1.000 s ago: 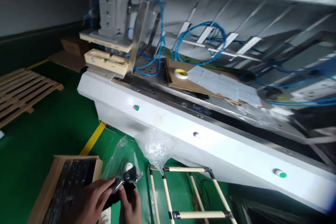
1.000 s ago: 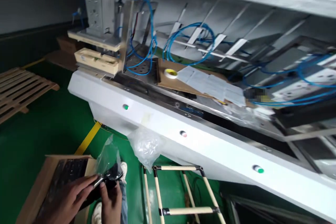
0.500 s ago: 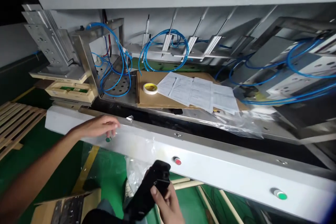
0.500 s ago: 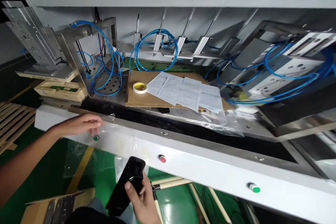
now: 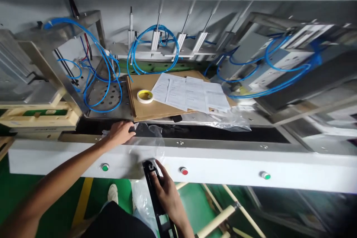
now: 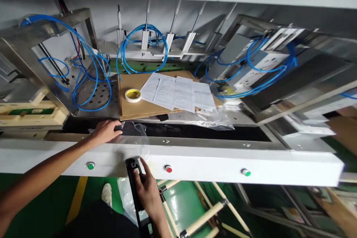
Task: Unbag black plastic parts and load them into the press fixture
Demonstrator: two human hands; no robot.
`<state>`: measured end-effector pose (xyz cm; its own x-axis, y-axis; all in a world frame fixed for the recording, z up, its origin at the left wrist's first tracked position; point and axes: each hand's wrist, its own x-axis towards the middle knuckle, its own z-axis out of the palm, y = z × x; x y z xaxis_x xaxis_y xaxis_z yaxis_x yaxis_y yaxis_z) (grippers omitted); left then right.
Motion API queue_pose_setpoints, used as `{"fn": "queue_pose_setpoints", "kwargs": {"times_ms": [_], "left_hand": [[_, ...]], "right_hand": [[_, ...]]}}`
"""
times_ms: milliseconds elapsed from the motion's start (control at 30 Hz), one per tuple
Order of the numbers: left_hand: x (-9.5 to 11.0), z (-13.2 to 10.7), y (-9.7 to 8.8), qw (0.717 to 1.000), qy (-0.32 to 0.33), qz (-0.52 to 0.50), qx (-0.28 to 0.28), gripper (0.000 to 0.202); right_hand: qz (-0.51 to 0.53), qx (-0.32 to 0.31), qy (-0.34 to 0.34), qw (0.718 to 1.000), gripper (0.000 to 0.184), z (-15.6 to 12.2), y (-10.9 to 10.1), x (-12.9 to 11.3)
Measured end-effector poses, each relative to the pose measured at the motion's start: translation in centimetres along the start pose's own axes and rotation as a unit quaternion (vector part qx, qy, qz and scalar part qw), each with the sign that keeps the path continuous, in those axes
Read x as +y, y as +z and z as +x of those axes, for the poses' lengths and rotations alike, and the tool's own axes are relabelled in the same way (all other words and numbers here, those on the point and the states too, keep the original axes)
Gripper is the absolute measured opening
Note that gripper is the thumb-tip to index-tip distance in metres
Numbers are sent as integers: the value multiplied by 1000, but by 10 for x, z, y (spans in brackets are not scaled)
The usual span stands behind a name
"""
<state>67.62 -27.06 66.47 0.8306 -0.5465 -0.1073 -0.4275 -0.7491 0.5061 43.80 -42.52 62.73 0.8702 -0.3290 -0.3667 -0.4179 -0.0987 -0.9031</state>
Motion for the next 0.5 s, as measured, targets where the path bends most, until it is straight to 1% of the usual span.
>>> {"fn": "queue_pose_setpoints", "kwargs": {"times_ms": [100, 167, 200, 267, 300, 333, 367, 400, 433, 467, 500], "left_hand": [[-6, -7, 0, 998, 12, 13, 52, 41], [-15, -15, -4, 993, 41, 9, 110, 46], [-20, -21, -6, 986, 68, 1, 150, 45], [-29, -38, -7, 963, 130, -26, 236, 38], [-32, -49, -6, 950, 153, -48, 267, 33], [-33, -63, -3, 943, 163, -75, 280, 30], [-33, -78, 1, 942, 162, -110, 271, 29], [-30, -95, 5, 946, 154, -152, 240, 30], [-27, -112, 10, 952, 138, -199, 188, 33], [-22, -128, 15, 955, 121, -248, 108, 37], [-17, -144, 19, 950, 108, -292, 30, 44]], "right_hand": [[13, 29, 4, 999, 90, -5, 3, -1], [33, 49, -1, 998, 86, -9, 4, -6], [44, 64, -6, 997, 83, -11, 4, -9], [59, 99, -17, 993, 76, -14, 5, -15], [64, 118, -19, 991, 73, -15, 7, -17], [70, 138, -19, 988, 70, -16, 10, -18], [78, 158, -16, 984, 69, -15, 15, -19], [88, 178, -12, 980, 69, -13, 22, -20], [101, 201, -10, 974, 69, -10, 30, -20], [112, 220, -16, 969, 69, -6, 39, -21], [114, 232, -31, 965, 68, 0, 50, -22]]}}
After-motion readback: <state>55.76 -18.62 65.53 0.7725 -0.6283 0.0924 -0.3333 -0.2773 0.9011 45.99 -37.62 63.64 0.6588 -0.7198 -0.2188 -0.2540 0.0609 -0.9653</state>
